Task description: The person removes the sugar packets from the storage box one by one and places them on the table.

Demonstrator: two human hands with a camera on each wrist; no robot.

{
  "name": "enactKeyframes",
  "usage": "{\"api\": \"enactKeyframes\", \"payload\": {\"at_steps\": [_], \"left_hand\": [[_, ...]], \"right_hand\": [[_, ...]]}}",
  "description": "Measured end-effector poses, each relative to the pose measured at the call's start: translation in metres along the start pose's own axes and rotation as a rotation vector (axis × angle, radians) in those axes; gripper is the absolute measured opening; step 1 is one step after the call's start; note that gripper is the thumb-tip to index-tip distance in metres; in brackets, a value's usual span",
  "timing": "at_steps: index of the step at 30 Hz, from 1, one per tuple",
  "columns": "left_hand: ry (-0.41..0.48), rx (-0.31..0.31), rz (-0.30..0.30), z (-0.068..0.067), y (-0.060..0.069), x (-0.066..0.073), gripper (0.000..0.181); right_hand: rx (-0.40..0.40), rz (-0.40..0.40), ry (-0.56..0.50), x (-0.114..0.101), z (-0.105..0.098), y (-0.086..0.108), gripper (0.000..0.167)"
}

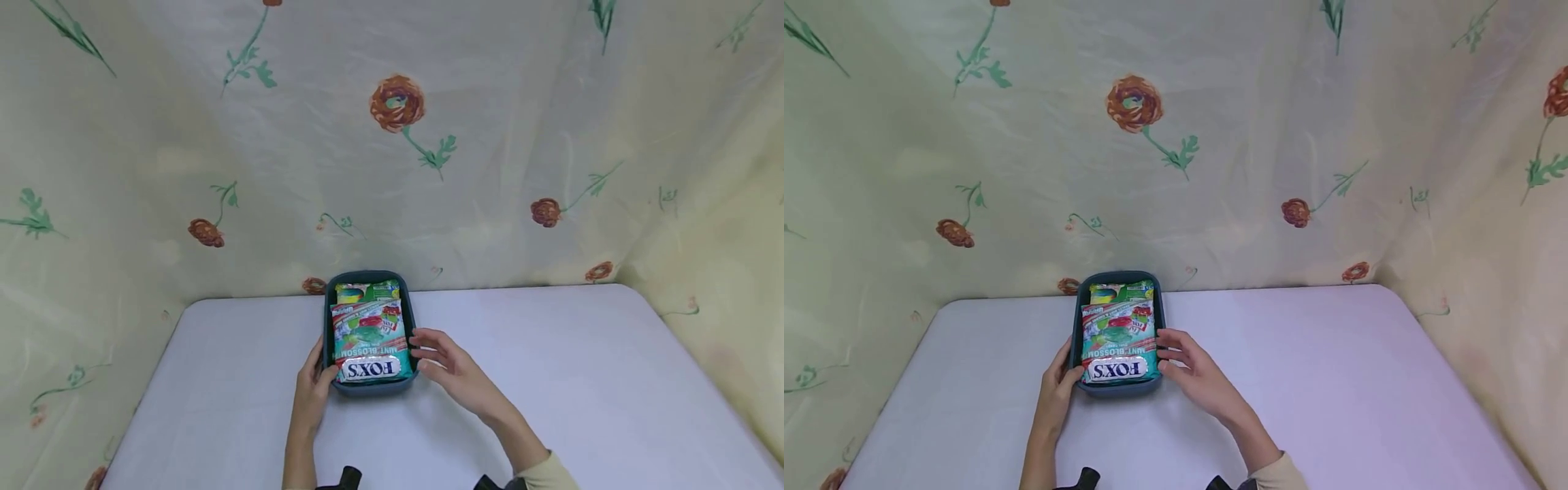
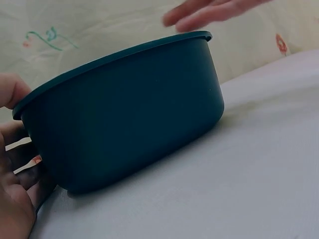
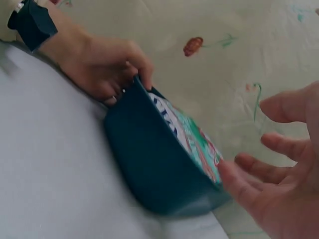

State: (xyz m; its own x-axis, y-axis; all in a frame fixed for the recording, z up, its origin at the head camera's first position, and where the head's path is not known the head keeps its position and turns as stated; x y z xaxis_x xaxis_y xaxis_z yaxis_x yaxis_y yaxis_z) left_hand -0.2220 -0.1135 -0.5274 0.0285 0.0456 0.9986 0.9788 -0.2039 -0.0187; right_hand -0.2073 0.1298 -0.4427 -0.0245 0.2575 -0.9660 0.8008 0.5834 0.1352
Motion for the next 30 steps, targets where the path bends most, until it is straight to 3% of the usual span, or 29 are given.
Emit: {"api": "enactKeyframes", "payload": {"at_steps": [4, 9, 23, 30], "left_hand": [[0.014, -0.004, -0.018, 0.002, 0.000, -0.002, 0.060], [0.005, 0.004, -0.035, 0.003, 0.000, -0.004, 0.060], [-0.011, 0.008, -0.053, 0.001, 0.001, 0.000, 0.061], [-0.028, 0.019, -0.066, 0.000, 0.000, 0.000, 0.061]], "right_hand": [[-0.066, 0.067, -0.003, -0.005, 0.009, -0.003, 0.062], [-0.050, 0.132, -0.061, -0.012, 0.013, -0.008, 0.061], [0.069, 0.123, -0.037, -0.019, 0.024, -0.036, 0.046], [0.046, 0.141, -0.023, -0.017, 0.026, -0.041, 0.046]]}}
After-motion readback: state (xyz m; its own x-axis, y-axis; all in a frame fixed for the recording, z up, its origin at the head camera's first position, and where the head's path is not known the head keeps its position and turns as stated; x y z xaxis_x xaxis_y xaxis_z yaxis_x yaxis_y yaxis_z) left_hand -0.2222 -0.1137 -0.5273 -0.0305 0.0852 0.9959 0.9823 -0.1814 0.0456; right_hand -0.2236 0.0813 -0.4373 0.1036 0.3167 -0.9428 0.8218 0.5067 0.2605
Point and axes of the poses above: each hand's wrist, its own y-axis away from the middle knuckle, its own z-axis out of the palm, x = y × z, the point moved 4 cm from there along -y, towards the middle knuckle, and after that the axes turned 14 degrees about -x, right-handed, at the moved point
